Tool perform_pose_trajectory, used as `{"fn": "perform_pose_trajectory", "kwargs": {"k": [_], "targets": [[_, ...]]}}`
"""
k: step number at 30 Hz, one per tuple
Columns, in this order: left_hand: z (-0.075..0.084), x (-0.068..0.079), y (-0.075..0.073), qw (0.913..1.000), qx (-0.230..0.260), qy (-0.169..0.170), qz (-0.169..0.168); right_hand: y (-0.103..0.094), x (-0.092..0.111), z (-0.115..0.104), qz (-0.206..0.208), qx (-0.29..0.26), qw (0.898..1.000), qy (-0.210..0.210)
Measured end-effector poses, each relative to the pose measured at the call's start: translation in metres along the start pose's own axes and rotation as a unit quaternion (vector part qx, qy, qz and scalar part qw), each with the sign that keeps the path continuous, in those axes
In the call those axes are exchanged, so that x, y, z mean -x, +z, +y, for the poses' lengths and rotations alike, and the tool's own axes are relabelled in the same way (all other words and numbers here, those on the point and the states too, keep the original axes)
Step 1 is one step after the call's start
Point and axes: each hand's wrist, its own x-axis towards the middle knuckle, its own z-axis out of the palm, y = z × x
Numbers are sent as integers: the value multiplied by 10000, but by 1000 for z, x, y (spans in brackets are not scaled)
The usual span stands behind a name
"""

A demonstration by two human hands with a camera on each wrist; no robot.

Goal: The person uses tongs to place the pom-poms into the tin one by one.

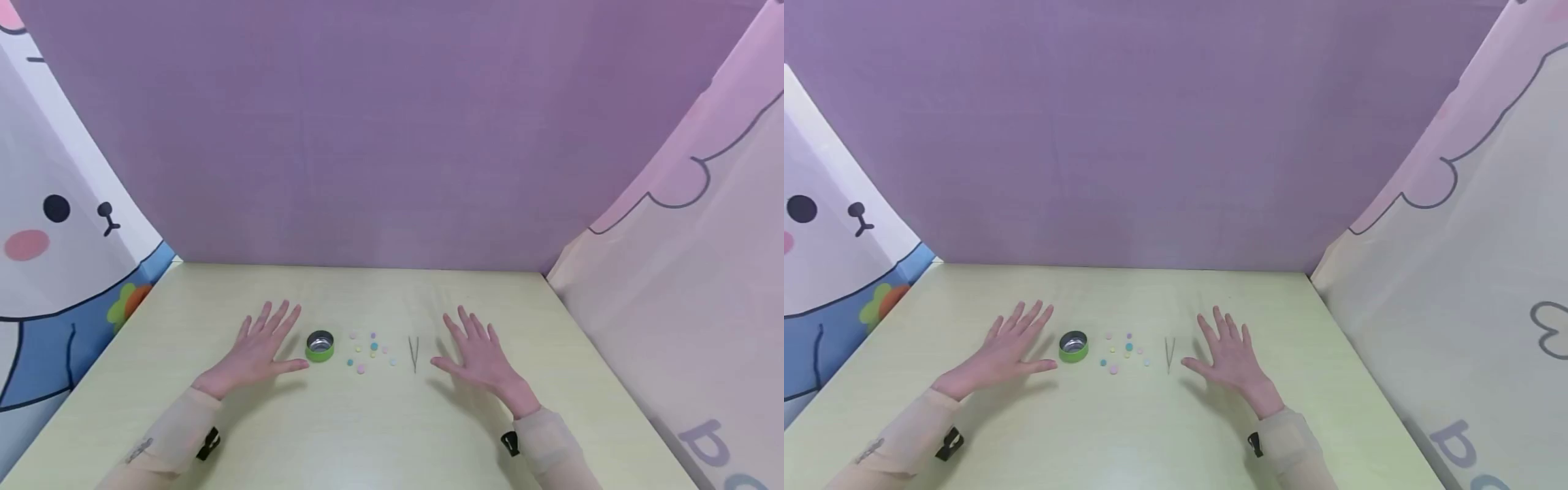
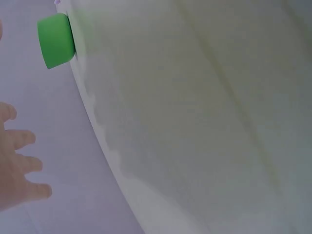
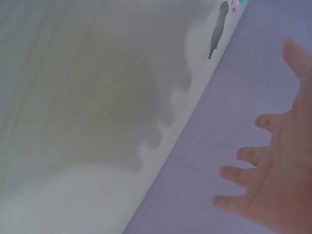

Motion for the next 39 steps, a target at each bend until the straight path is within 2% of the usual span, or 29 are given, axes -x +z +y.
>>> {"fn": "perform_pose_trajectory", "kwargs": {"k": [4,9,13,17,21,26,32,39], "targets": [[0,-1,1,9996,244,103,-120,1,0,-3,-18,-33,10000,65],[-5,-4,3,9958,831,132,-374,2,-4,-8,66,-99,9999,51],[-11,-10,5,9908,1217,93,-584,3,-9,-12,-35,-165,9998,86],[-13,-16,7,9876,1391,150,-719,6,-12,-15,-183,-121,9997,88],[-12,-22,11,9858,1504,220,-713,11,-14,-19,-389,-205,9990,128],[-13,-27,19,9824,1693,75,-781,20,-19,-24,-635,-272,9973,250],[-16,-32,28,9758,2021,-57,-836,22,-23,-31,-845,-377,9943,525],[-17,-35,38,9714,2219,37,-841,27,-26,-38,-1043,-369,9927,479]]}}
